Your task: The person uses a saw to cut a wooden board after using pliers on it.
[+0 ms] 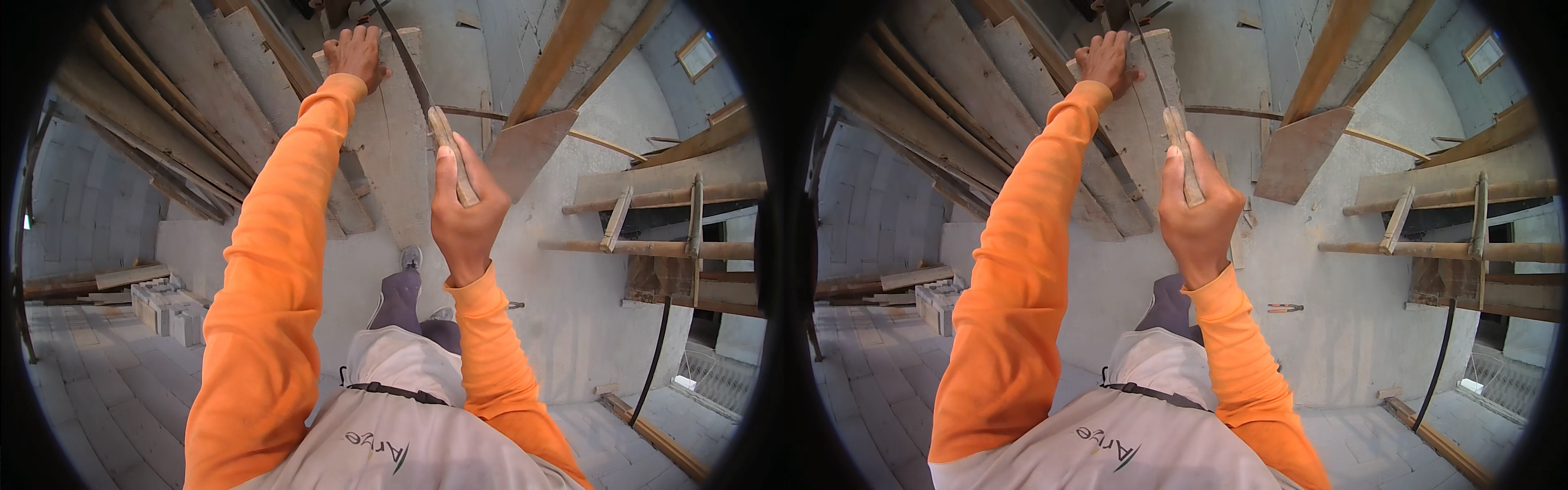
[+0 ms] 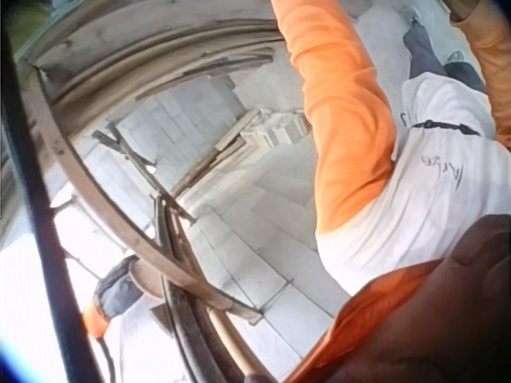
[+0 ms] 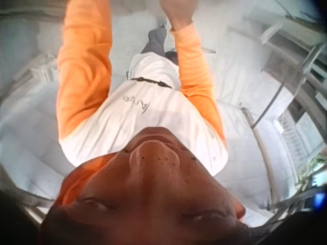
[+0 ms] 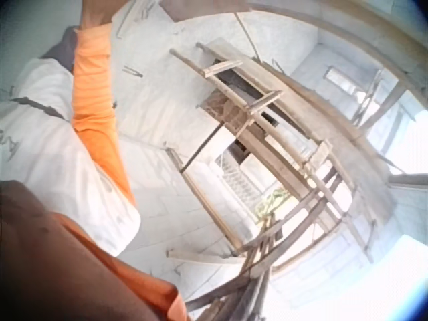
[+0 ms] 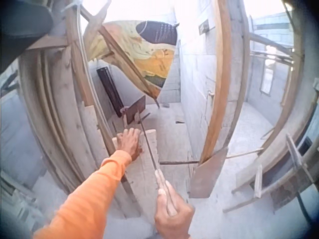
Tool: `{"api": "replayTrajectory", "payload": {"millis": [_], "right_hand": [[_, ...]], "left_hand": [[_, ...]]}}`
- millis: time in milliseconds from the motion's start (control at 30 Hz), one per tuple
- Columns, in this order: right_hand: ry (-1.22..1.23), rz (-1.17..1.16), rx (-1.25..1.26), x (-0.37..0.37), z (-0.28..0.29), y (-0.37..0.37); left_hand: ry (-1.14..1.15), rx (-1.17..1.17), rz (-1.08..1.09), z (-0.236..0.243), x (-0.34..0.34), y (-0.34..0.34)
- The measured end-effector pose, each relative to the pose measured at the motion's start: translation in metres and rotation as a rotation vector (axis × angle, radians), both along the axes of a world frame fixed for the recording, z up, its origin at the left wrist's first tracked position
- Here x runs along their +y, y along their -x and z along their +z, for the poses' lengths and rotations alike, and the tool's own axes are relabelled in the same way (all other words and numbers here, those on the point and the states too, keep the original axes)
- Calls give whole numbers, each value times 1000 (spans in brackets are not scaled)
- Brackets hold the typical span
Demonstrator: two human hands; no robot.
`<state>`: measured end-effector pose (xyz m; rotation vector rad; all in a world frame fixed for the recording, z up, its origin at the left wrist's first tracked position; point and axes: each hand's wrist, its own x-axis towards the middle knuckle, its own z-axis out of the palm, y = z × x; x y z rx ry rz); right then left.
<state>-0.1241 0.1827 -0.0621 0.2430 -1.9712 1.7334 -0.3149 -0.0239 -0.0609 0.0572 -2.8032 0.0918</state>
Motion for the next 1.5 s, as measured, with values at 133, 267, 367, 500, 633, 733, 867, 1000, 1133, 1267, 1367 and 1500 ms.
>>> {"api": "replayTrajectory", "payload": {"millis": [133,267,367,500,633,733,867,1000,1133,1267,1367,1500], "right_hand": [[-8,-12,38,-16,-6,24],[-54,-3,8,-16,-23,1],[-137,-36,-2,0,-41,-30],[-59,-2,-35,-27,-17,53],[-20,29,-31,-45,-2,82],[-29,-42,15,-25,-46,24],[-48,-42,-25,-11,-50,6],[-39,44,-114,-38,1,87],[-39,16,-56,-26,-34,40],[-117,-33,-12,-4,-63,4],[-42,16,-41,-34,-25,76],[22,60,-67,-46,-7,89]], "left_hand": [[-30,-7,12,-3,-12,22],[-30,-19,10,-7,-27,42],[-36,-12,-8,-11,-30,52],[-15,6,3,-12,-27,52],[-7,4,-2,-14,-34,57],[-10,-7,4,-15,-43,61],[-34,-19,6,-13,-35,62],[-44,-8,2,-13,-28,57],[-60,-20,4,-15,-44,61],[-51,-1,-8,-16,-37,62],[-42,11,-4,-11,-28,57],[-57,39,-16,-15,-38,56]]}}
